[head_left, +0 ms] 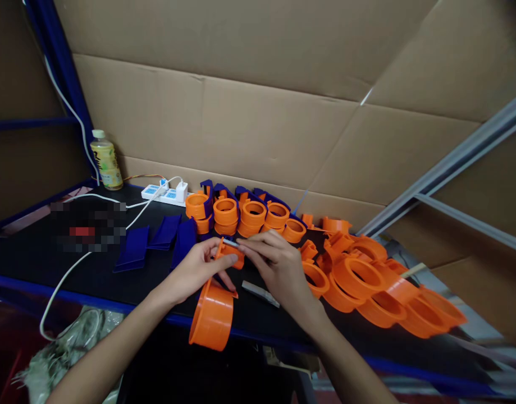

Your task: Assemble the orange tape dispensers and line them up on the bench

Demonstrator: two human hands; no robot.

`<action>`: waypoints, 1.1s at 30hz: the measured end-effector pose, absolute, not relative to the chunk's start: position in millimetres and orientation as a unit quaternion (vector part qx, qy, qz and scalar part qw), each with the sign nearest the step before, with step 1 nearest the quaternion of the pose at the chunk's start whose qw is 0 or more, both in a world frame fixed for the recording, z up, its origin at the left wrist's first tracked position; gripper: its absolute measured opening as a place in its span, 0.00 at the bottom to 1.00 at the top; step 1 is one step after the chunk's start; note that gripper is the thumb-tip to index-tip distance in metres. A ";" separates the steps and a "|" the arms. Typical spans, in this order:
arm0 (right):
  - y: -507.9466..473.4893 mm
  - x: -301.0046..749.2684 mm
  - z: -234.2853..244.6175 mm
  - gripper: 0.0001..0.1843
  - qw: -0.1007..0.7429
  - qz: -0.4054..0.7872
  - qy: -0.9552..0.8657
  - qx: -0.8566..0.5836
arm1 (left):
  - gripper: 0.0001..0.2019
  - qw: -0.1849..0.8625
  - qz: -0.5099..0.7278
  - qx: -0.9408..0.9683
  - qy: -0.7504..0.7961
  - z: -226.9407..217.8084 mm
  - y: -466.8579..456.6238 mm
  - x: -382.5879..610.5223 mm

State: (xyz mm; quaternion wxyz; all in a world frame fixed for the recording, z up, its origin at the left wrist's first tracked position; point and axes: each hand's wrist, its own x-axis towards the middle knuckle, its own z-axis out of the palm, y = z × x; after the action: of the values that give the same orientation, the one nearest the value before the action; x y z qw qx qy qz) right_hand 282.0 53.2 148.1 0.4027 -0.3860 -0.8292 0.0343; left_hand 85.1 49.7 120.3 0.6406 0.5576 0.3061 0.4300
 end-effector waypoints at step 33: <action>79.6 329.2 160.7 0.09 0.283 -0.061 -0.859 -0.422 | 0.17 0.661 0.504 0.466 0.303 120.8 61.3 72.6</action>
State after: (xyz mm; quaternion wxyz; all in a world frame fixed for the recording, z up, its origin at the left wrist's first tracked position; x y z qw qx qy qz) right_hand 329.2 79.6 160.7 0.2827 -0.4223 -0.8591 -0.0607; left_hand 72.6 61.3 120.8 0.6613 0.4661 0.3026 0.5038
